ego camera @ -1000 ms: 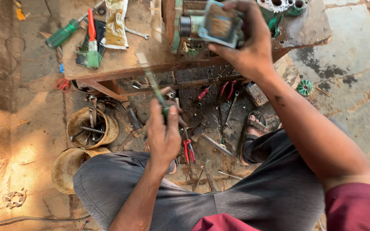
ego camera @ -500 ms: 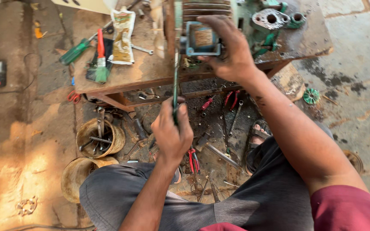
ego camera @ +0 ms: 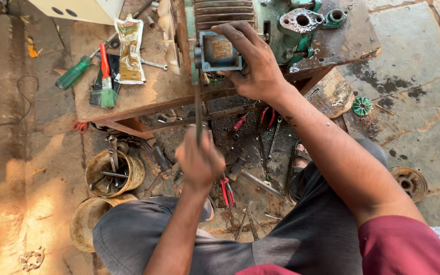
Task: The person works on a green electric motor placed on a wooden table. They handle wires, attach a small blue terminal box, and use a screwdriver to tighten screws on the motor's terminal cover. The person also picks up and places various tools and parts on the floor.
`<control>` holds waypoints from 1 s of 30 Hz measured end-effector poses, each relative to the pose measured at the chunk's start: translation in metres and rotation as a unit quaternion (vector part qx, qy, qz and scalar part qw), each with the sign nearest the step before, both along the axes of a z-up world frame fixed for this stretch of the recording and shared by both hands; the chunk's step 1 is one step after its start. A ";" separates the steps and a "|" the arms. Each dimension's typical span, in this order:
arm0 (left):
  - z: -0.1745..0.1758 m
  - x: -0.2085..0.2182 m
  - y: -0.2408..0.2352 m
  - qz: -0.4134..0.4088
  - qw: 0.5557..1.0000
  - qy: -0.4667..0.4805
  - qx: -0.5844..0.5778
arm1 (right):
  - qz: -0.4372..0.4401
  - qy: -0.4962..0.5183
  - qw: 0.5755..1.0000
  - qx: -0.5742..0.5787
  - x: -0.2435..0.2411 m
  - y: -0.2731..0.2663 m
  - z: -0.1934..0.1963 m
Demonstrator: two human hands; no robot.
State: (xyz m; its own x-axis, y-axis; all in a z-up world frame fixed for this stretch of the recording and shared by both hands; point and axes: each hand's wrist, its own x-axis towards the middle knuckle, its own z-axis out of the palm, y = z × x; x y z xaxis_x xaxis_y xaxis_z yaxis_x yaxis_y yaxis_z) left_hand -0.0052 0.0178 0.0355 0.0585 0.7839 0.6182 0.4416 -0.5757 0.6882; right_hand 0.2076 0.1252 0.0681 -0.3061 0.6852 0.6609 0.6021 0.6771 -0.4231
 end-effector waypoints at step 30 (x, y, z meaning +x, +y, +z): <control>-0.020 -0.001 0.019 0.076 0.988 -0.021 -0.133 | -0.010 0.019 1.000 -0.021 -0.010 -0.007 0.025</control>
State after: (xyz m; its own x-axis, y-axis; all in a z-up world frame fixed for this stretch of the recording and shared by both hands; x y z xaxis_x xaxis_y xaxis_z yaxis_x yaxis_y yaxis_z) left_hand -0.0061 0.0367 0.0151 -0.0933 0.9169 0.3881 0.4760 -0.3013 0.8262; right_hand 0.1978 0.1183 0.0927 -0.2679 0.7184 0.6420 0.5984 0.6463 -0.4735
